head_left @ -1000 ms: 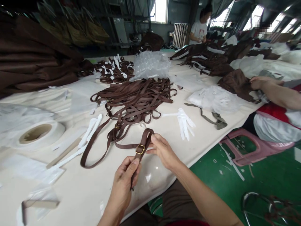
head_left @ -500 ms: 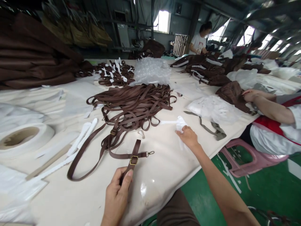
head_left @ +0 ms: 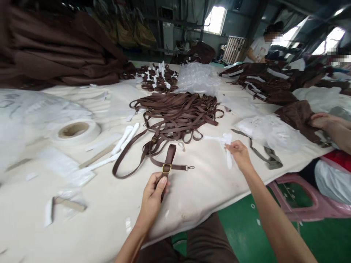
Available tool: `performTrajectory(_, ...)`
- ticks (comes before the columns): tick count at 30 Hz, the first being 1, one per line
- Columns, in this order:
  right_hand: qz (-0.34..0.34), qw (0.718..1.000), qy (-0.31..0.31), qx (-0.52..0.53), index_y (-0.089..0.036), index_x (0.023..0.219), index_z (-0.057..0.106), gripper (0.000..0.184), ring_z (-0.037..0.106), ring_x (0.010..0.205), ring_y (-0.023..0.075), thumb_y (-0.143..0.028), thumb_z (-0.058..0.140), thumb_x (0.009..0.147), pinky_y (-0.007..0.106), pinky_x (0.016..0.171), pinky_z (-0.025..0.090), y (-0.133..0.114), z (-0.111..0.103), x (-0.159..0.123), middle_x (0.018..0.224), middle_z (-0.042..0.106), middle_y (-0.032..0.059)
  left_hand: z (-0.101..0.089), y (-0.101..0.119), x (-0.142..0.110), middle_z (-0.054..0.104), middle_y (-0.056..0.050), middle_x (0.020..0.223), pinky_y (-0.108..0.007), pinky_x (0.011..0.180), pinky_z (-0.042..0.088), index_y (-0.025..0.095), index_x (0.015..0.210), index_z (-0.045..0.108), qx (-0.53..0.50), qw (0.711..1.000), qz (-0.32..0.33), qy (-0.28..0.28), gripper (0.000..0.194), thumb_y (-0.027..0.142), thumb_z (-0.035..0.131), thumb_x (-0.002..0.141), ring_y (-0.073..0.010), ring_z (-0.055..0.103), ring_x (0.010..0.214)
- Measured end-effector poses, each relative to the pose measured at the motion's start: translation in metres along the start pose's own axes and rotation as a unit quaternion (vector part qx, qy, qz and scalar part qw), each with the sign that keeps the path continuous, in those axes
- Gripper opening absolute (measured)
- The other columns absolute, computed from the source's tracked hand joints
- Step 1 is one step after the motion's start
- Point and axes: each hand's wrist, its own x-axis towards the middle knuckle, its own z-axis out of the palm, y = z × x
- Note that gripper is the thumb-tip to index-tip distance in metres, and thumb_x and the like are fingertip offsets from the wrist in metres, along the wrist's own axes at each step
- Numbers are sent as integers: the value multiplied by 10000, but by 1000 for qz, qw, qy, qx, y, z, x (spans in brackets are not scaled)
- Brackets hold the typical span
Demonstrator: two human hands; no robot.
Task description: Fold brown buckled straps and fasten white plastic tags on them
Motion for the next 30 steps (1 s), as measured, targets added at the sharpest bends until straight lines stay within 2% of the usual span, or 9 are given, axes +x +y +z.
performTrajectory(4,53,988,-35,138,-217,784,517,422,637,583,142,-486,801,626,273,590,517,-24,3,-19,722,662,-8,1,5,0,652,-13,870,-223,635,445,205,959,585,-141,989,-36,-3,330,519,623,864,-128,584,728)
performTrajectory(7,97,980,-132,115,-192,789,594,367,525,432,97,-498,761,675,204,428,406,-39,25,-48,575,602,-29,7,13,-3,574,34,704,-188,497,336,197,918,582,-168,984,-45,-35,339,526,634,857,-84,470,546)
performTrajectory(10,154,956,-225,112,-169,754,636,401,408,347,62,-566,682,716,190,344,274,-46,60,-85,525,583,-21,16,24,-8,416,87,537,-192,448,229,179,868,602,-135,987,-24,-88,317,494,634,872,-63,309,448)
performTrajectory(13,197,929,-272,156,-178,753,630,415,375,323,61,-591,660,719,188,314,222,-47,94,-113,498,561,-33,22,32,-13,541,47,613,-218,567,392,162,855,614,-125,979,14,-160,274,433,641,884,-90,466,531)
performTrajectory(16,210,918,-257,217,-186,662,563,402,335,332,47,-567,684,716,176,322,200,-48,109,-129,445,492,-55,24,33,-15,668,-20,766,-324,794,488,168,880,573,-159,967,33,-195,246,406,632,892,-171,639,739)
performTrajectory(20,204,915,-250,243,-189,608,514,433,312,343,37,-567,702,706,182,340,206,-50,108,-136,450,484,-53,21,33,-16,689,-11,764,-322,748,497,182,1088,498,-186,965,13,-185,340,382,668,871,-182,676,713)
performTrajectory(22,181,919,-268,225,-186,586,506,429,329,355,39,-547,681,738,187,358,228,-51,103,-137,458,483,-49,18,35,-16,688,-16,765,-316,747,494,176,1076,507,-166,965,20,-204,314,375,651,881,-185,674,724)
performTrajectory(26,139,914,-334,185,-176,644,550,375,416,403,57,-506,606,815,200,414,328,-51,93,-137,551,561,-23,10,32,-11,656,-10,802,-286,775,465,169,923,568,-48,979,63,-186,202,368,595,902,-178,618,813)
performTrajectory(30,179,888,-405,120,-186,799,600,375,466,422,84,-561,598,803,212,411,366,-43,84,-146,617,592,-25,4,17,-6,563,34,732,-251,677,420,190,853,579,144,979,81,-123,196,377,552,905,-145,529,706)
